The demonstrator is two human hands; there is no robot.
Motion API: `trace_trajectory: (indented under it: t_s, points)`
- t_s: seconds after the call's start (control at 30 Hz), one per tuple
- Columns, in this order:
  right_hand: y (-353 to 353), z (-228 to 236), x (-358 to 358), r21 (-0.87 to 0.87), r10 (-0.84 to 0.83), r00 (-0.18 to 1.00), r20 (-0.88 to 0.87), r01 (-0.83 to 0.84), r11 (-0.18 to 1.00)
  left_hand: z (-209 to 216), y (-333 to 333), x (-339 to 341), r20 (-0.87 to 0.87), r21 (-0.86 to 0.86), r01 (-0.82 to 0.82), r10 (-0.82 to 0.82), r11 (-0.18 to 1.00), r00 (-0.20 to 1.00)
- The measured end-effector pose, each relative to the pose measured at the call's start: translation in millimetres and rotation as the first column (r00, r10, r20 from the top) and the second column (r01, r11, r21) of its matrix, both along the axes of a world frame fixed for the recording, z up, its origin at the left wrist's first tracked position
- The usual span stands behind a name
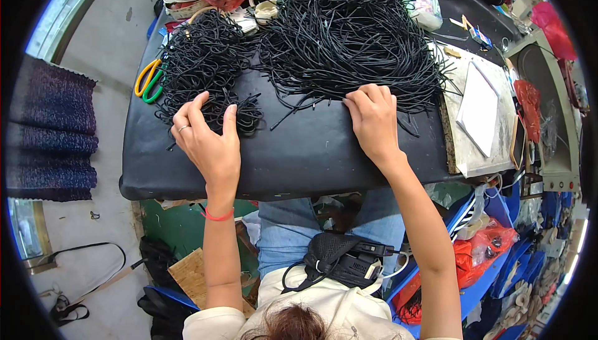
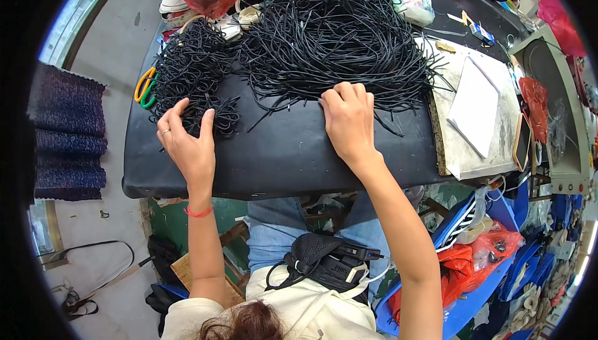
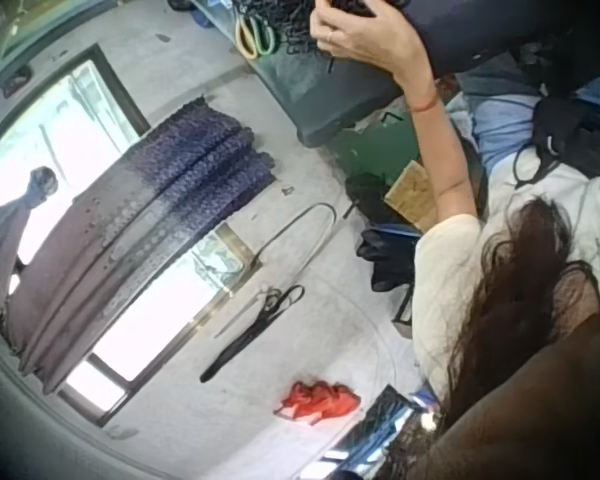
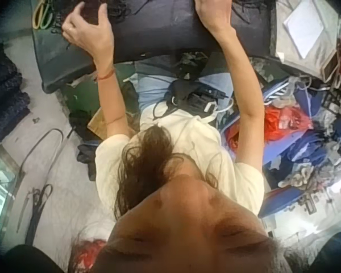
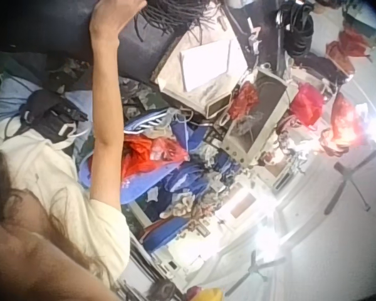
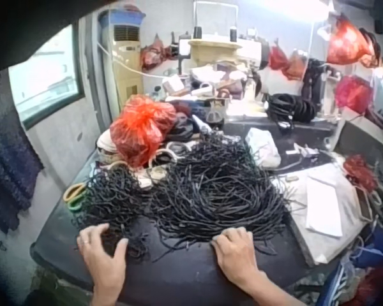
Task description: The person sits at a workbench and repeatedly ties small black cords into loops by hand. They pick up individual cords from a large pile, form a loop, and secure it with a knot before placing the finished item on the table.
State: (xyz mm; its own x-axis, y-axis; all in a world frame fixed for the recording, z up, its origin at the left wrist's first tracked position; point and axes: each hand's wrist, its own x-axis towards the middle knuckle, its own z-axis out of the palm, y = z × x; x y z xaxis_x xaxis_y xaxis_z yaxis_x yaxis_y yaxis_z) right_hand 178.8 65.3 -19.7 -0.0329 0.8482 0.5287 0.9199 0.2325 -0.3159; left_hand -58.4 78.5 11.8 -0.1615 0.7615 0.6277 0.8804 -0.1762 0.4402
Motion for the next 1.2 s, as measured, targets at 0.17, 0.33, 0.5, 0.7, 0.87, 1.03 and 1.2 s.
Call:
trace_trajectory:
  t_s: [0.17,0.33,0.5,0.7,0.87,1.03,1.2]
  points:
    - [-26.5,15.8,-2.9,0.014,0.121,0.991,0.062,-0.122,0.992,1.9,-36.3,38.0,0.030,0.035,0.477,-0.478,0.878,0.878]
    - [-70.5,40.6,-11.6,-0.008,0.249,0.968,0.036,-0.249,0.968,-0.8,-57.4,63.5,0.146,-0.140,0.705,-0.690,0.695,0.709]
    - [-77.3,48.3,-9.2,-0.019,0.356,0.928,-0.110,-0.360,0.933,10.9,-70.8,57.0,0.426,-0.308,0.764,-0.636,0.567,0.644]
    - [-78.9,61.3,9.2,-0.062,0.024,0.933,-0.360,-0.049,0.997,3.4,-71.0,48.6,0.984,-0.169,0.916,0.008,0.363,0.179]
    - [-81.4,49.2,-28.3,-0.077,0.056,0.870,-0.490,-0.108,0.991,-1.3,-73.7,67.6,0.972,-0.055,0.908,0.228,0.416,-0.046]
    - [-84.3,43.8,-29.1,-0.078,0.174,0.893,-0.416,-0.226,0.971,-10.7,-73.1,71.7,0.963,-0.023,0.886,0.247,0.463,-0.104]
    - [-85.8,40.2,-34.7,-0.104,0.127,0.866,-0.484,-0.201,0.974,-11.9,-77.2,74.0,0.944,0.055,0.843,0.248,0.535,-0.219]
